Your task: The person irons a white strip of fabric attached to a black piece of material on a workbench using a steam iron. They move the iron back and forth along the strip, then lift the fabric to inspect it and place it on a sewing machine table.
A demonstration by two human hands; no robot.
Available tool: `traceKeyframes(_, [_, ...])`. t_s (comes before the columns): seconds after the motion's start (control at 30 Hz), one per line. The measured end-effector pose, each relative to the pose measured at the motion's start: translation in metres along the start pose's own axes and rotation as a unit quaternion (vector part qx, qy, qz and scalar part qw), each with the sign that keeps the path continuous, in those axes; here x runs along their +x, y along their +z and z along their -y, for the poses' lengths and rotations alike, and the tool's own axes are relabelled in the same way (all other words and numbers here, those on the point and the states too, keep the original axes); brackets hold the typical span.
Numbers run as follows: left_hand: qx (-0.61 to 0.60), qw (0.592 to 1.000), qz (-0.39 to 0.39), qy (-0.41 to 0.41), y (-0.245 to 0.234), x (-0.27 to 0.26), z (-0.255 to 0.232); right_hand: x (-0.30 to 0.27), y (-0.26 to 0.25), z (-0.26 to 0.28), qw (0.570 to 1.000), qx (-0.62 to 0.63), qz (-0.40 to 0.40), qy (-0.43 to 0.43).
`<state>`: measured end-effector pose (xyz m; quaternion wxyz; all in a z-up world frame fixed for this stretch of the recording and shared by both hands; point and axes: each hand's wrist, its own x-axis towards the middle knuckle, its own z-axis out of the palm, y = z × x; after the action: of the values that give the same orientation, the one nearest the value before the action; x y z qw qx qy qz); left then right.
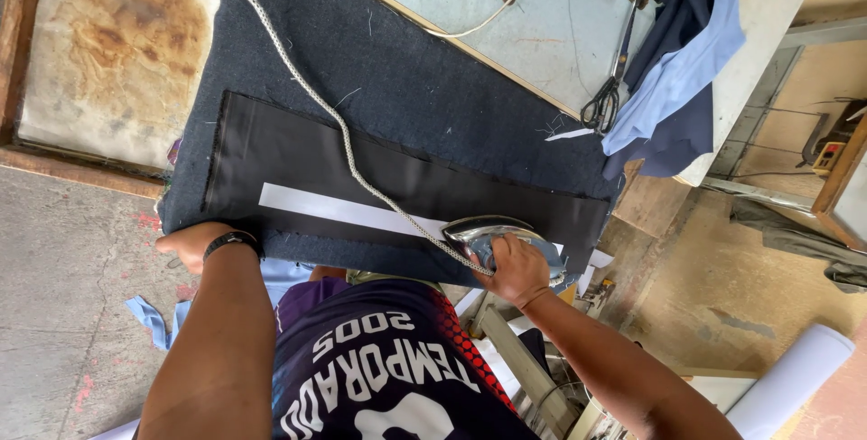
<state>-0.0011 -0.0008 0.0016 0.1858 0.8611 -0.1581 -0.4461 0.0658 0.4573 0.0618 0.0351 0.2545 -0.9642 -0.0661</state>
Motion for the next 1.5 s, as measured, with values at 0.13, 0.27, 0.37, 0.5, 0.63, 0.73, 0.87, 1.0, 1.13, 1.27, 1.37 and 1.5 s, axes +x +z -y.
traceKeyframes(0.13, [0.016, 1.0, -0.004, 0.012, 0.0, 0.002, 0.002, 0.001, 0.002, -0.002, 1.0, 0.011, 0.014, 0.0])
traceKeyframes(0.27, [0.013, 1.0, -0.001, 0.013, -0.001, 0.003, 0.001, 0.001, 0.0, 0.0, 1.0, 0.012, 0.01, -0.002])
traceKeyframes(0.37, [0.018, 1.0, -0.005, 0.021, -0.002, -0.007, -0.001, 0.001, -0.002, 0.0, 1.0, 0.006, 0.009, -0.002])
traceKeyframes(0.5, [0.037, 0.999, 0.009, 0.023, 0.002, 0.024, 0.009, -0.001, -0.001, -0.001, 1.0, 0.008, 0.007, -0.004])
traceKeyframes(0.63, [0.026, 0.999, 0.007, 0.02, 0.004, 0.026, 0.01, 0.0, 0.001, -0.002, 1.0, 0.011, 0.011, -0.003])
traceKeyframes(0.73, [0.032, 0.999, 0.014, 0.025, 0.003, 0.033, 0.012, 0.001, -0.001, -0.002, 1.0, 0.021, 0.014, -0.001])
traceKeyframes(0.87, [0.025, 0.999, -0.001, 0.032, 0.004, 0.028, 0.012, 0.006, -0.005, 0.0, 1.0, 0.015, 0.008, -0.006])
traceKeyframes(1.0, [0.029, 0.999, -0.002, 0.025, 0.003, 0.014, 0.008, 0.002, -0.001, -0.001, 1.0, 0.021, 0.008, -0.002])
traceKeyframes(1.13, [0.031, 0.999, -0.023, 0.02, 0.004, 0.009, 0.005, 0.002, -0.001, -0.001, 1.0, 0.011, 0.007, -0.004])
traceKeyframes(1.27, [0.021, 0.999, -0.021, 0.013, 0.007, 0.018, 0.008, 0.003, -0.003, -0.001, 1.0, 0.0, 0.01, -0.009])
traceKeyframes(1.37, [0.012, 1.0, -0.018, 0.005, 0.003, 0.005, 0.003, 0.003, -0.003, 0.0, 1.0, 0.006, 0.01, -0.005])
traceKeyframes(1.5, [0.007, 1.0, -0.014, -0.005, 0.006, 0.013, 0.004, 0.003, -0.004, 0.0, 1.0, 0.008, 0.012, -0.005])
